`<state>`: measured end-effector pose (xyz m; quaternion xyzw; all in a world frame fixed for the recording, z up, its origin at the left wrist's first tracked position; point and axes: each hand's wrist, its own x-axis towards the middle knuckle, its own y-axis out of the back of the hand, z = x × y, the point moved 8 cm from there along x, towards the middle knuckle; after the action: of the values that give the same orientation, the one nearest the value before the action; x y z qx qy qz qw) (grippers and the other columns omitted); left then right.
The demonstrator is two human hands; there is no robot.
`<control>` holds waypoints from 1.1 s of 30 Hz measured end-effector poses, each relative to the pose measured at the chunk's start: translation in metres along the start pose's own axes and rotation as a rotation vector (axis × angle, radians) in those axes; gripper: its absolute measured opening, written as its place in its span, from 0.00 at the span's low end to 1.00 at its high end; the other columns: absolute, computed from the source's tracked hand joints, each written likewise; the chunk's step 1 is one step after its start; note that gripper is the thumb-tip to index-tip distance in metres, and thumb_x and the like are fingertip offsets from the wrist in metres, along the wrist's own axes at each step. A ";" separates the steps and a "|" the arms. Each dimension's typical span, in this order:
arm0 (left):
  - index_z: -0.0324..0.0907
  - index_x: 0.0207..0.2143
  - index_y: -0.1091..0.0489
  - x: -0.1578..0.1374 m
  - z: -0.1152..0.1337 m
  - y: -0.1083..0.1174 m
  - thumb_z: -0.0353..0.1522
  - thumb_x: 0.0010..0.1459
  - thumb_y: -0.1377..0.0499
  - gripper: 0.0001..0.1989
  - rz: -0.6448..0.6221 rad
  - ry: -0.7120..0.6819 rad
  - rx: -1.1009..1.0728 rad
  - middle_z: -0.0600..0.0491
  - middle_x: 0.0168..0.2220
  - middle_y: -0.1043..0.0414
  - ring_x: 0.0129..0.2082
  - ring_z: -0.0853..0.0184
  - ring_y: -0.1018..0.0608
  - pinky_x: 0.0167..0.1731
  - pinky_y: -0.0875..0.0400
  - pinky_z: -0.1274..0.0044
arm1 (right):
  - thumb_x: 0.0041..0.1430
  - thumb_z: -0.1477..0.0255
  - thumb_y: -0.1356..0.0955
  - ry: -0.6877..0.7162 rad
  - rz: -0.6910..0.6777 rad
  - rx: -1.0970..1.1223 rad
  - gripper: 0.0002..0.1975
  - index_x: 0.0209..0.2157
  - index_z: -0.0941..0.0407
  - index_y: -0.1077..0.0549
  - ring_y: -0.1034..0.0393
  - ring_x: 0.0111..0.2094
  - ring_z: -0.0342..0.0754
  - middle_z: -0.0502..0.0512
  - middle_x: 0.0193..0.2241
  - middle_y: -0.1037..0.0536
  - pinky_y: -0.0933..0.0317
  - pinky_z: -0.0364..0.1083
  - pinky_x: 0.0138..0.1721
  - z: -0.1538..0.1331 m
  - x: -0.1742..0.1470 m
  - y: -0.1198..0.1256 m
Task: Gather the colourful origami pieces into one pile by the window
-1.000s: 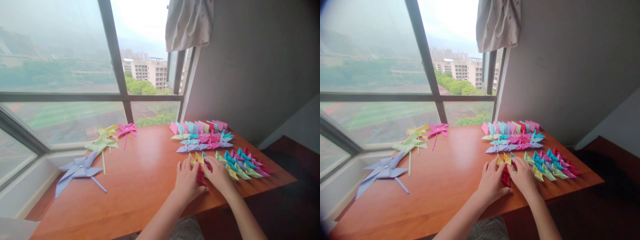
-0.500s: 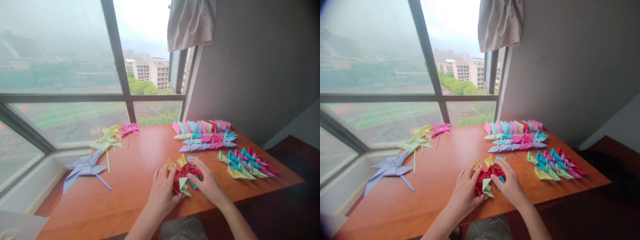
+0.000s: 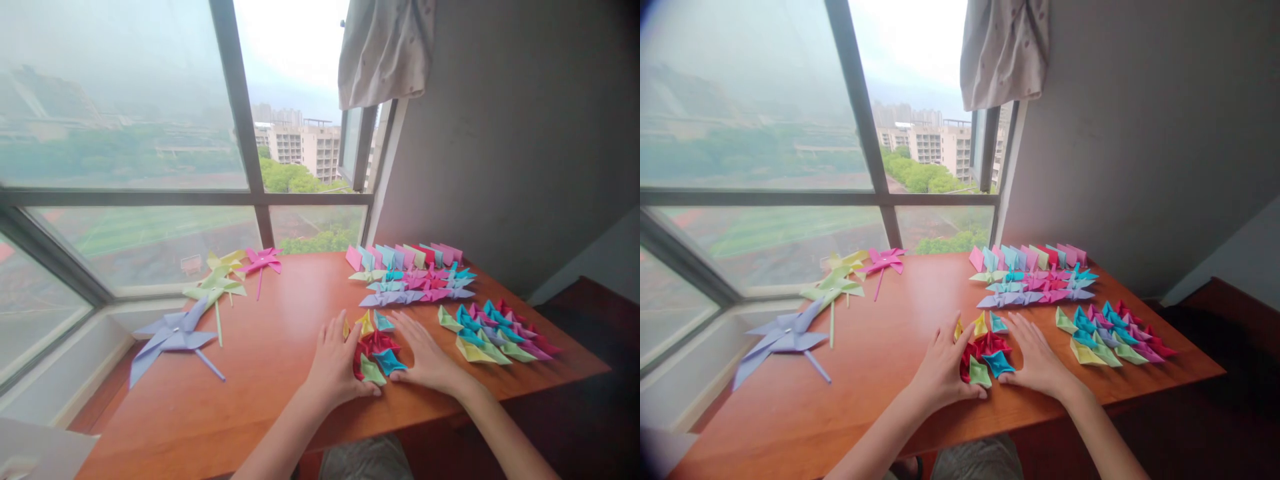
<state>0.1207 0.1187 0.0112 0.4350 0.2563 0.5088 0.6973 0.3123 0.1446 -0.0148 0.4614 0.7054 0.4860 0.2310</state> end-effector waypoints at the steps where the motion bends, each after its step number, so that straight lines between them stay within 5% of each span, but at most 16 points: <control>1: 0.44 0.66 0.45 0.002 0.001 0.000 0.51 0.28 0.26 0.63 -0.002 -0.013 -0.007 0.33 0.71 0.62 0.69 0.40 0.52 0.62 0.52 0.47 | 0.46 0.54 0.26 0.043 -0.007 0.013 0.51 0.68 0.51 0.48 0.57 0.69 0.60 0.62 0.67 0.46 0.58 0.63 0.66 -0.005 0.006 -0.002; 10: 0.44 0.62 0.41 -0.004 -0.005 0.018 0.29 0.46 0.33 0.40 0.184 -0.057 -0.143 0.39 0.69 0.56 0.69 0.51 0.48 0.64 0.44 0.60 | 0.55 0.69 0.32 0.081 0.164 0.287 0.30 0.60 0.52 0.37 0.38 0.61 0.56 0.60 0.59 0.31 0.42 0.58 0.61 -0.048 0.024 -0.011; 17: 0.46 0.56 0.36 -0.017 -0.026 0.046 0.25 0.50 0.37 0.30 0.332 -0.002 -0.196 0.42 0.66 0.49 0.66 0.54 0.41 0.62 0.39 0.60 | 0.52 0.74 0.34 -0.056 0.293 0.699 0.29 0.58 0.52 0.35 0.31 0.56 0.56 0.60 0.56 0.29 0.35 0.56 0.56 -0.080 0.060 -0.033; 24: 0.43 0.50 0.32 -0.025 -0.088 0.117 0.31 0.55 0.39 0.19 0.538 0.111 0.007 0.41 0.62 0.42 0.63 0.52 0.36 0.60 0.38 0.61 | 0.50 0.69 0.31 -0.184 0.192 1.279 0.29 0.56 0.51 0.35 0.26 0.47 0.54 0.58 0.54 0.29 0.27 0.53 0.43 -0.141 0.150 -0.069; 29: 0.38 0.49 0.31 -0.029 -0.146 0.178 0.37 0.57 0.40 0.19 0.676 0.269 0.186 0.39 0.59 0.40 0.62 0.48 0.36 0.61 0.40 0.58 | 0.55 0.68 0.34 -0.103 0.127 1.314 0.27 0.57 0.51 0.39 0.24 0.44 0.49 0.58 0.56 0.30 0.26 0.50 0.42 -0.197 0.227 -0.068; 33: 0.37 0.51 0.33 -0.037 -0.172 0.197 0.37 0.57 0.41 0.21 0.714 0.337 0.219 0.38 0.58 0.40 0.62 0.46 0.37 0.61 0.41 0.57 | 0.52 0.72 0.31 -0.054 0.138 1.229 0.31 0.58 0.52 0.39 0.28 0.50 0.49 0.60 0.60 0.34 0.28 0.48 0.45 -0.207 0.258 -0.062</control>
<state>-0.1256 0.1643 0.0943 0.4790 0.2524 0.7526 0.3749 0.0048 0.2666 0.0487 0.5668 0.8187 -0.0072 -0.0912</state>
